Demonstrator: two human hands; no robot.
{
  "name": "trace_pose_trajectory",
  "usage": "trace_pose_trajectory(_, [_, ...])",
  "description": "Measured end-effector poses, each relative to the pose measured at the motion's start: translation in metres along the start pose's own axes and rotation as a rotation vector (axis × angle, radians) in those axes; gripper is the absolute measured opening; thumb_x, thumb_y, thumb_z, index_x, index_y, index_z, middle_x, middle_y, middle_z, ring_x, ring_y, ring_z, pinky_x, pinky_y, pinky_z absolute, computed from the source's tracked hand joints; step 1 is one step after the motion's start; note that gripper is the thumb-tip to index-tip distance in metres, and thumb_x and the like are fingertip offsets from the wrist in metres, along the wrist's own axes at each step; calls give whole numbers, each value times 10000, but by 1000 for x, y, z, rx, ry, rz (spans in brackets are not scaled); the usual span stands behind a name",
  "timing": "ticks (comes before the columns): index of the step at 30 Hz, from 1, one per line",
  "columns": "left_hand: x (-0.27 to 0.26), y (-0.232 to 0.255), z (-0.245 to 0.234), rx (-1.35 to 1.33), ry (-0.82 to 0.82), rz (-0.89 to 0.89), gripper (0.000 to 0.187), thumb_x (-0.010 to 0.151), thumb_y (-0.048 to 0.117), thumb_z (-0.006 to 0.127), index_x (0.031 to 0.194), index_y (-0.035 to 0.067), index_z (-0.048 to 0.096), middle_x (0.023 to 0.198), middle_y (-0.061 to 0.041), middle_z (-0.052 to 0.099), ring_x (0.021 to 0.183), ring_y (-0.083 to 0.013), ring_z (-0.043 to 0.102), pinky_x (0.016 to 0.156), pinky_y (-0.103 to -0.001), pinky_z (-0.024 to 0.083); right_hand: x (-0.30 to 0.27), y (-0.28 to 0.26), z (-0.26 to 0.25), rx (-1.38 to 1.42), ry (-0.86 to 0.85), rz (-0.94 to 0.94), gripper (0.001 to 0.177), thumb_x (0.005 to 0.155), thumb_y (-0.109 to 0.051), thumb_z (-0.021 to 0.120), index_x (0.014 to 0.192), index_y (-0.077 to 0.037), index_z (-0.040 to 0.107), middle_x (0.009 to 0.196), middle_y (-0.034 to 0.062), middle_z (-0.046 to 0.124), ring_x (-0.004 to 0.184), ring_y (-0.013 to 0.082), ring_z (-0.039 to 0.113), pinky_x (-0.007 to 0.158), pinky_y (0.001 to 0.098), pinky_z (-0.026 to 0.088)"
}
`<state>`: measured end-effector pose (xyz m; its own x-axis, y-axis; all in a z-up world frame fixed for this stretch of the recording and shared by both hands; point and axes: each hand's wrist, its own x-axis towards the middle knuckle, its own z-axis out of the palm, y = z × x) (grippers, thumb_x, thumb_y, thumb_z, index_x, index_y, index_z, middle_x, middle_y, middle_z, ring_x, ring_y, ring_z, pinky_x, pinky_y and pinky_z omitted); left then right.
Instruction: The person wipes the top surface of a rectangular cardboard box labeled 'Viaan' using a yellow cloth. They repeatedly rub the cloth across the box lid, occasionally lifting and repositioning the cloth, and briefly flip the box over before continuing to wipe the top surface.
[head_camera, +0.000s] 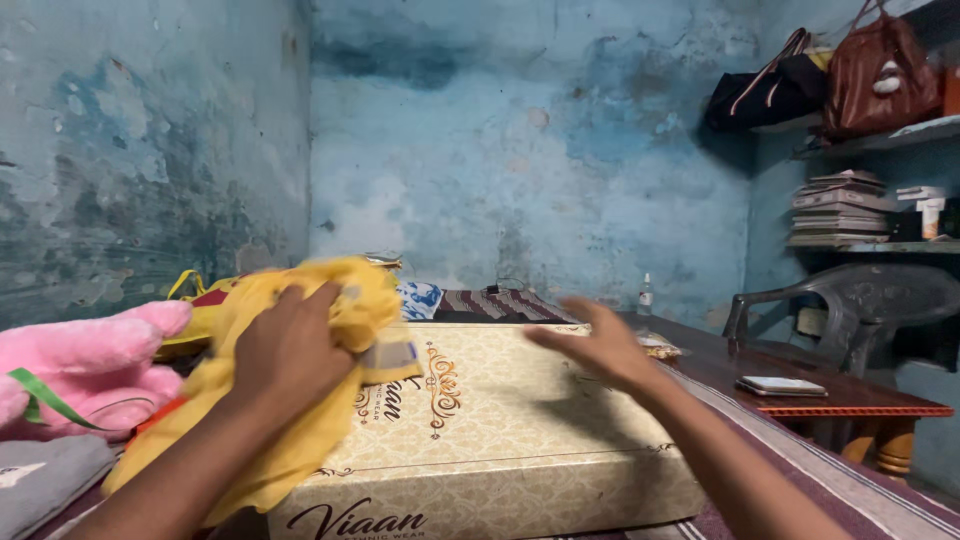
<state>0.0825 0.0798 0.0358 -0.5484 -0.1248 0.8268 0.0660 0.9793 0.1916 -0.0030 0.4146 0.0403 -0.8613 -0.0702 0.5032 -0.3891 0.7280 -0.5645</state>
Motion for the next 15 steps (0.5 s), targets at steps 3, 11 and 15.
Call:
trace_pose_trajectory(3, [3,44,-30,-212,113,157,741,762,505,767,1371,121,590,1189,-177,653,1069,-341,682,902,-457,552,-31,-66,16,51,-34,-375,1340,555,-660,848,1619,-155,209,1669,164,176,1534,359,214,1204,584,242])
trace_pose_trajectory(11, [14,73,-22,-1300,-684,51,1024,799,845,390,1539,140,446,1425,-125,633,1290,-275,645,999,-418,570,-65,-105,25,460,219,-531,1107,633,-291,898,1578,-123,346,1440,131,562,1348,327,617,1089,431,495])
trace_pose_trajectory(15, [19,39,12,-853,-606,135,922,931,798,265,1540,131,446,1533,-124,526,1434,-261,502,1146,-466,416,-46,-60,16,-389,248,-461,1040,576,-148,906,1498,-278,445,1428,120,526,1287,344,555,1033,439,522])
